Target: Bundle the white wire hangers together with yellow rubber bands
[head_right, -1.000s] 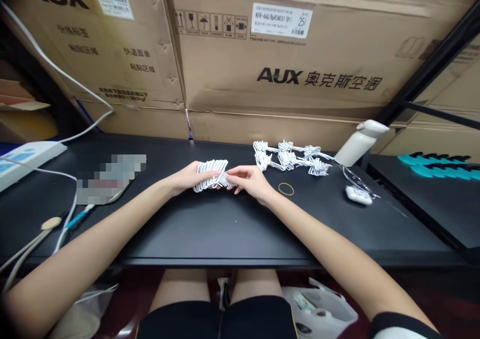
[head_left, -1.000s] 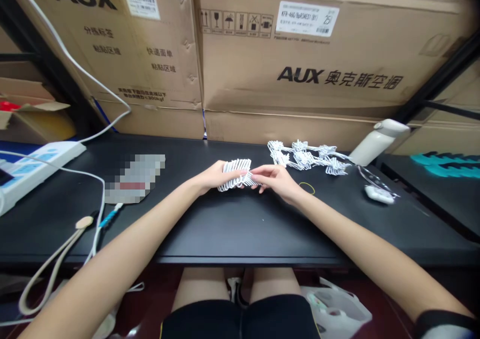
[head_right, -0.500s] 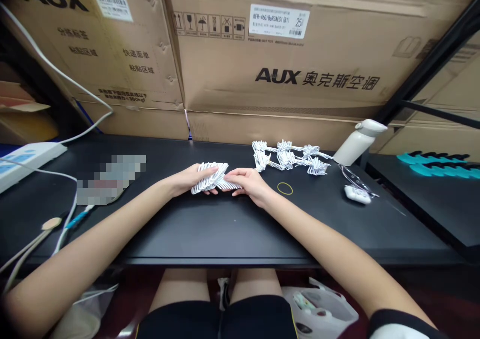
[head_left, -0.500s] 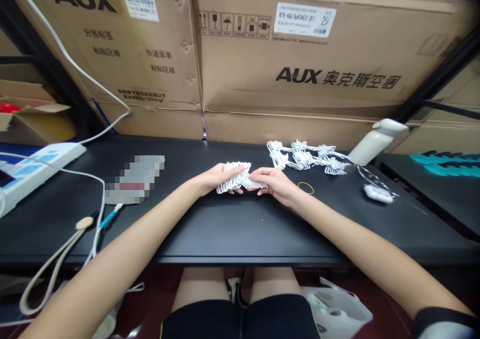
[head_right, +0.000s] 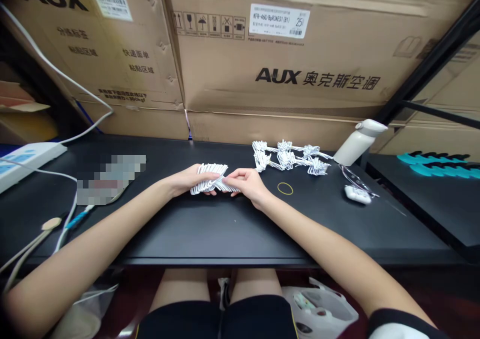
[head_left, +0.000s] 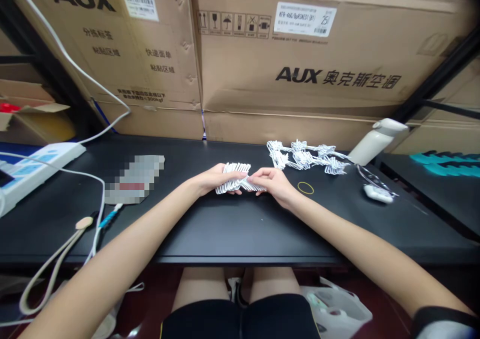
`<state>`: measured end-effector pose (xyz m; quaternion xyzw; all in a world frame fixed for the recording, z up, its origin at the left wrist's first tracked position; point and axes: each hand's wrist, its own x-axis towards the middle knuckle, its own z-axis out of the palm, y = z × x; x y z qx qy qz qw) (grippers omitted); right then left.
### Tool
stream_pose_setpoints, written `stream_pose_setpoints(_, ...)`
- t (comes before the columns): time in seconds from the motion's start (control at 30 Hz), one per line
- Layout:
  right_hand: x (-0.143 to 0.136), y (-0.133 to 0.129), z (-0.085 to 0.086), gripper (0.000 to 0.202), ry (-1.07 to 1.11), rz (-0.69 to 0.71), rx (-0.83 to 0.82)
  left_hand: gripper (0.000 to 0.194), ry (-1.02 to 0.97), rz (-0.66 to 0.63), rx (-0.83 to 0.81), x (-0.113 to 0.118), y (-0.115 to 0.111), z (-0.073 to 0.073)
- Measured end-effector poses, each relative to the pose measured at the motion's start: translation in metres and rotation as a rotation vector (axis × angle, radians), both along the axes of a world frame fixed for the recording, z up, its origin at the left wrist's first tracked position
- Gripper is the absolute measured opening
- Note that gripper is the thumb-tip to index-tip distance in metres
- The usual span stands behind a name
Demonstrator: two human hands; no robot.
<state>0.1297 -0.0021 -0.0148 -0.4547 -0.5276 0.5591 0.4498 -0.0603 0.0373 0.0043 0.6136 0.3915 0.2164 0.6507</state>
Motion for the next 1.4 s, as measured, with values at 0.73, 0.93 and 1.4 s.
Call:
stream_pose_setpoints(0.73,0.002,-0.008,0.001,0.02,-0.414,-0.123,0.654,0.035,-0.119,0.034,0.087,0.007,-0.005,-0.003)
stream_pose_setpoints(0.93,0.003,-0.004,-0.001,0.021,-0.357,-0.023,0.591,0.038,-0.047,0.047,0.248,0.006,-0.004,-0.006)
stream_pose_setpoints(1.4,0.006,-0.005,0.003,0.01,-0.621,-0.023,0.87,0.038,0.072,-0.147,0.468,0.003,-0.004,-0.001)
